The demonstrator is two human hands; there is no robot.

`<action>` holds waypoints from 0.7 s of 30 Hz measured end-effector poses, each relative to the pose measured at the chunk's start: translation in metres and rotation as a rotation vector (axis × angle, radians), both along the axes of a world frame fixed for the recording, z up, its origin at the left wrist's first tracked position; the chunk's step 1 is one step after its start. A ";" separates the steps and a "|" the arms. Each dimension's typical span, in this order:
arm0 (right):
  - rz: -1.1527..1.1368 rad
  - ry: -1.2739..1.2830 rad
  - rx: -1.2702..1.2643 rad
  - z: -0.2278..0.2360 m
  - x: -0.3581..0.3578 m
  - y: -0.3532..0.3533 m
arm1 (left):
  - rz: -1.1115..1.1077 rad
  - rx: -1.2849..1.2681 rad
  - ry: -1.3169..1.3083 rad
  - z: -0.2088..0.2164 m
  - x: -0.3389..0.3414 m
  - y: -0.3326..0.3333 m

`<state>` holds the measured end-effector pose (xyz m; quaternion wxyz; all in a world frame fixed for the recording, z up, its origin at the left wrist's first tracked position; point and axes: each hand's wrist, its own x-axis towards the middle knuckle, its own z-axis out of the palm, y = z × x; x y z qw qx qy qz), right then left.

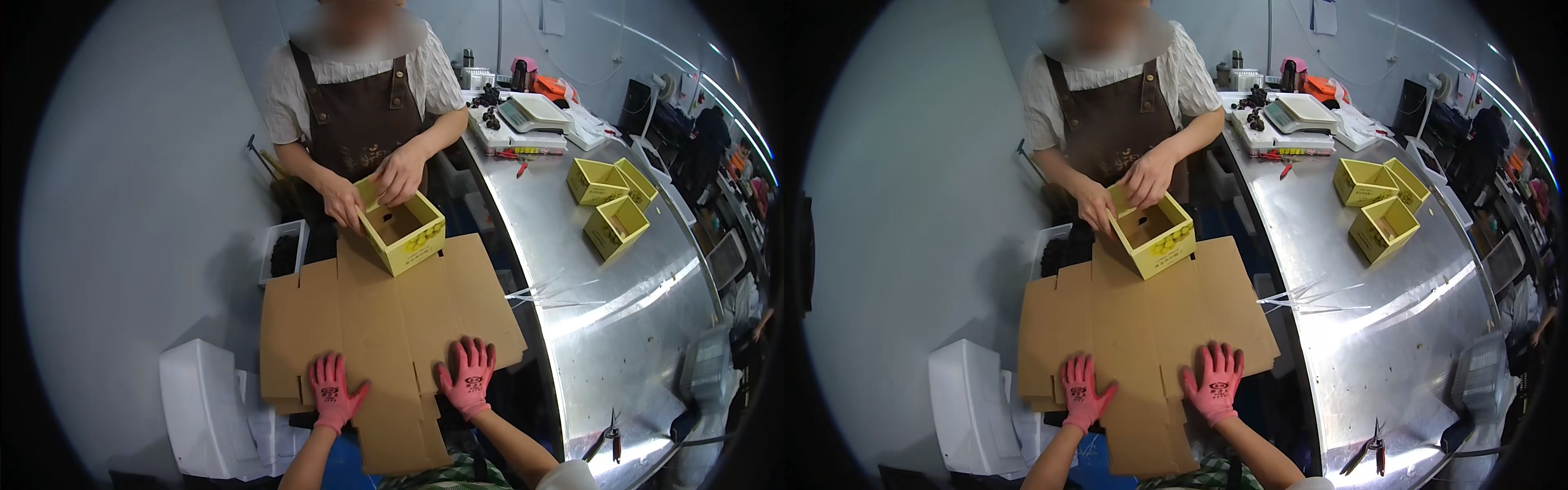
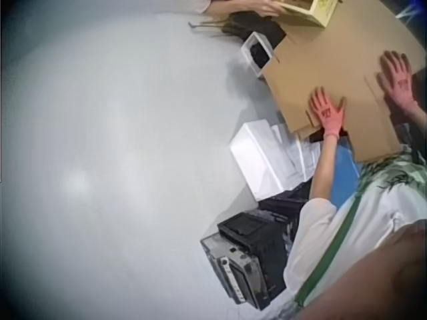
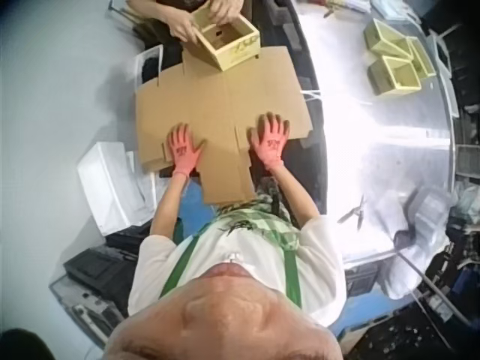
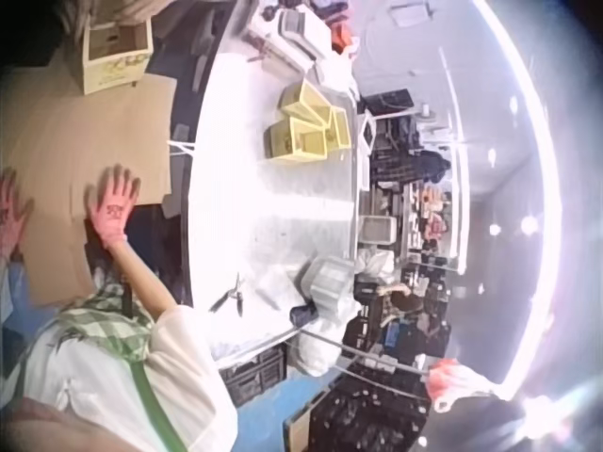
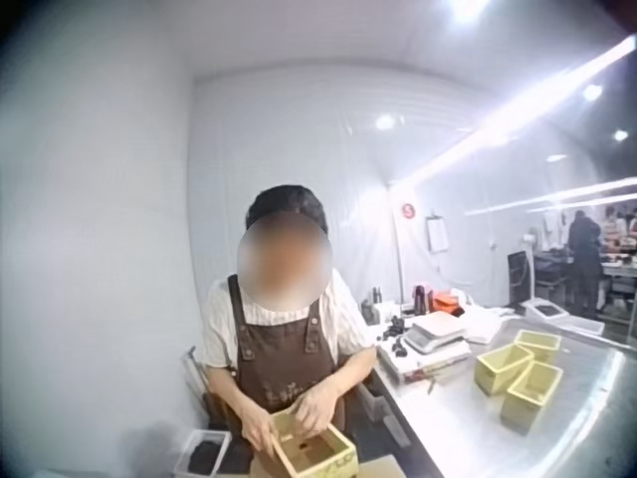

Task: The person folds flat cardboard pieces into rectangular yellow boxes with assistance from a coworker. They repeatedly fold the sides and secure the boxes, stacking completed units on the table.

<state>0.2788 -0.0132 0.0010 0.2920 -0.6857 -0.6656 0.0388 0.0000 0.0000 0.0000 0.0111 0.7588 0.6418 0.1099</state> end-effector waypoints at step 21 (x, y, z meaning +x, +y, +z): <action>-0.008 0.135 -0.012 0.003 0.006 0.001 | -0.034 -0.012 0.075 -0.007 -0.009 0.001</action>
